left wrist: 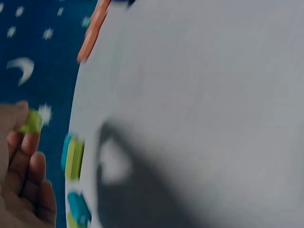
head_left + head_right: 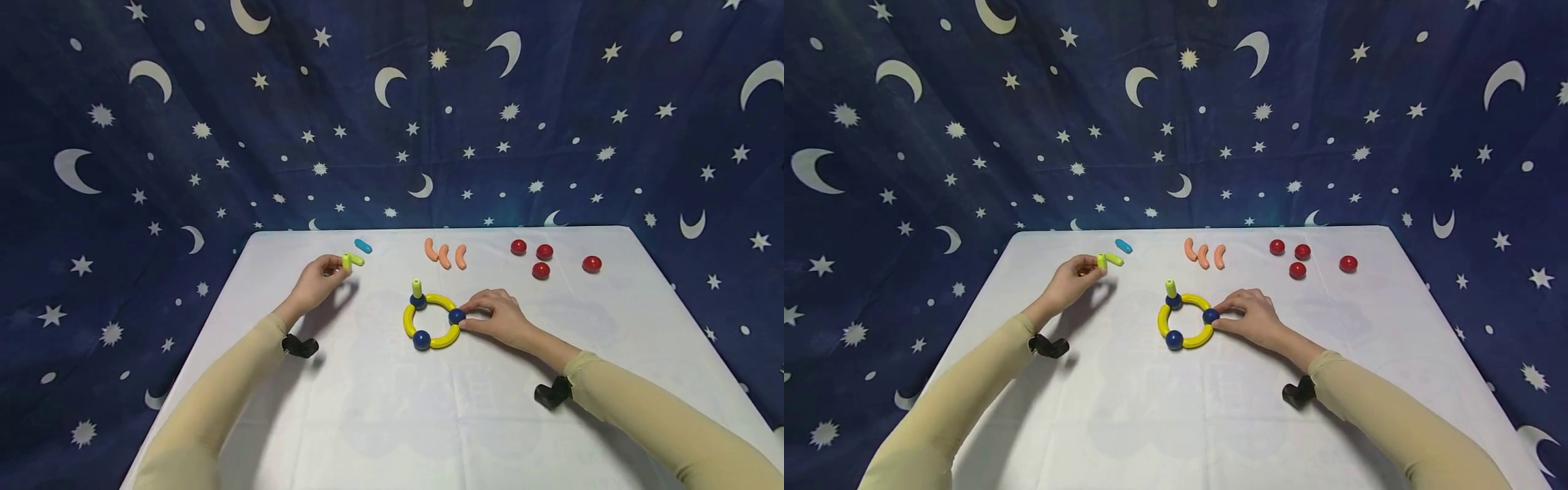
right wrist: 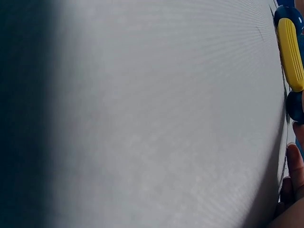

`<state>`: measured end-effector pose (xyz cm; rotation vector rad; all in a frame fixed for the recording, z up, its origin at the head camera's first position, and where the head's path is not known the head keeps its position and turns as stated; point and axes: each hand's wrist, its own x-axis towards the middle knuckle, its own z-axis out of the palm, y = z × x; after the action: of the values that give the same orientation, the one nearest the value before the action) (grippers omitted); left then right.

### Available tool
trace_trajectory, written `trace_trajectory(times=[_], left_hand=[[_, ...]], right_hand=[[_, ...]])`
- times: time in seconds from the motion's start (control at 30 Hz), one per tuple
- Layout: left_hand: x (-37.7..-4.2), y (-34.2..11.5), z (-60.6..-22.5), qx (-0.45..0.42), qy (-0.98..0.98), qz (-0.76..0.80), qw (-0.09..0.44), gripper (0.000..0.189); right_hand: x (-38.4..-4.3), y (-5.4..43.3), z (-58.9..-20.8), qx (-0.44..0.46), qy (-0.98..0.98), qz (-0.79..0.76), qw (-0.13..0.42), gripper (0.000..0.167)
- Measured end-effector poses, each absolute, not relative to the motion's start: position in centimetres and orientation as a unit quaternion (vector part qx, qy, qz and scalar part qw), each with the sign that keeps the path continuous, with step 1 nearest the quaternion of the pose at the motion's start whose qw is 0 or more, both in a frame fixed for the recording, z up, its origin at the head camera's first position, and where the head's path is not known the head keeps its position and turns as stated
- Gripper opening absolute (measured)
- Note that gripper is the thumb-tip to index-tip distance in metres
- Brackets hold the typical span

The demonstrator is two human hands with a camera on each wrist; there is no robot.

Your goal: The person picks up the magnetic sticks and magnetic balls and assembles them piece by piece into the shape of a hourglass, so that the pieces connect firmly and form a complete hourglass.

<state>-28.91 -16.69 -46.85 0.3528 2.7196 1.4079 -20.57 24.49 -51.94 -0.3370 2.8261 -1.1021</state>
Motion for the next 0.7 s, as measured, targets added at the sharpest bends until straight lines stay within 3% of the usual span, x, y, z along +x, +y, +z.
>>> trace_trajectory(times=[0.17,0.7], left_hand=[[-26.8,-14.1,-47.2,0.189,0.856,0.476,0.068,0.024],[-21.3,-7.6,-48.0,0.3,0.801,0.48,0.198,0.019]], right_hand=[[-20.7,24.5,-52.0,-0.108,0.927,-0.357,0.046,0.042],[-20.6,24.4,-51.8,-0.105,0.928,-0.355,0.049,0.043]])
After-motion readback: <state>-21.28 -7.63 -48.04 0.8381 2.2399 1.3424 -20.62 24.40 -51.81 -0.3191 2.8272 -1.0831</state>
